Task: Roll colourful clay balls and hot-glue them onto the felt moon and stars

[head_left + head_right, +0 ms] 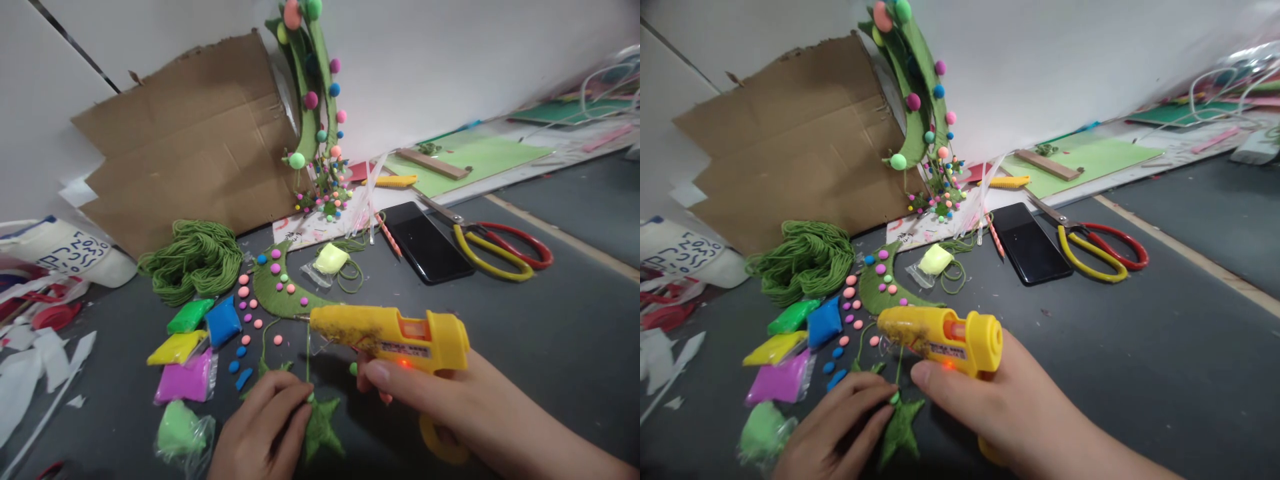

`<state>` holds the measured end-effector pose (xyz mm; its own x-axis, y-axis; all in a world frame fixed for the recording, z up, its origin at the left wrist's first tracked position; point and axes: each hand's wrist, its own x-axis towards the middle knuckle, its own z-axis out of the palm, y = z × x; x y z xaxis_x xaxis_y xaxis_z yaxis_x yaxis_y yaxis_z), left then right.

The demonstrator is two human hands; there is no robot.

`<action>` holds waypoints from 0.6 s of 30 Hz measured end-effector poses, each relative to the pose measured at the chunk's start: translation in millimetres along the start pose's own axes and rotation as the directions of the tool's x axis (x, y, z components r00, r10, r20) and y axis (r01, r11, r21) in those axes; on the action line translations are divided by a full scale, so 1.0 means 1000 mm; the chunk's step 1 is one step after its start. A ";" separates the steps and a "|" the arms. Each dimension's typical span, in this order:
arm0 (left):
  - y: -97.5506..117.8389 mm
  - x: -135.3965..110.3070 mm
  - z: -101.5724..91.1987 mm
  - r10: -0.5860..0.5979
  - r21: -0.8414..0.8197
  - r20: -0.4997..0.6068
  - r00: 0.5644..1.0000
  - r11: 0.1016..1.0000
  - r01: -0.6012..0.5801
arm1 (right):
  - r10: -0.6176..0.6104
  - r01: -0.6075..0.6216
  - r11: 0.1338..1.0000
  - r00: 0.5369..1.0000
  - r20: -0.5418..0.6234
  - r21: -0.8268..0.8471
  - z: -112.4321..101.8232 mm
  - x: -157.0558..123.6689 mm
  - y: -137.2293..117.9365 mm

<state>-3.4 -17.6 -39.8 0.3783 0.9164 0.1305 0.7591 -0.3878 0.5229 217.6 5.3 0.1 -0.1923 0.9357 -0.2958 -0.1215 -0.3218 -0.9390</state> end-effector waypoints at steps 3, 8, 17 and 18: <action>0.001 0.001 -0.001 0.016 -0.001 -0.002 1.000 1.000 -0.016 | -0.017 0.017 1.000 1.000 0.006 0.025 -0.001 0.001 0.003; -0.001 0.001 0.001 -0.015 0.027 0.003 1.000 1.000 0.015 | -0.066 0.063 0.996 0.996 0.057 0.056 -0.001 0.002 0.006; -0.003 -0.004 -0.009 -0.101 0.073 -0.144 0.984 0.991 0.112 | -0.007 0.007 1.000 0.999 0.033 0.018 -0.006 0.001 0.000; -0.004 -0.004 -0.012 -0.102 0.088 -0.172 0.980 0.989 0.119 | 0.018 -0.019 1.000 0.999 0.032 0.020 -0.008 0.001 0.000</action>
<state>-14.5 -18.8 -32.1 0.2016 0.9545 0.2196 0.8422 -0.2834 0.4587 224.8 7.1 -1.8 -0.2259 0.9245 -0.3070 -0.1374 -0.3422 -0.9295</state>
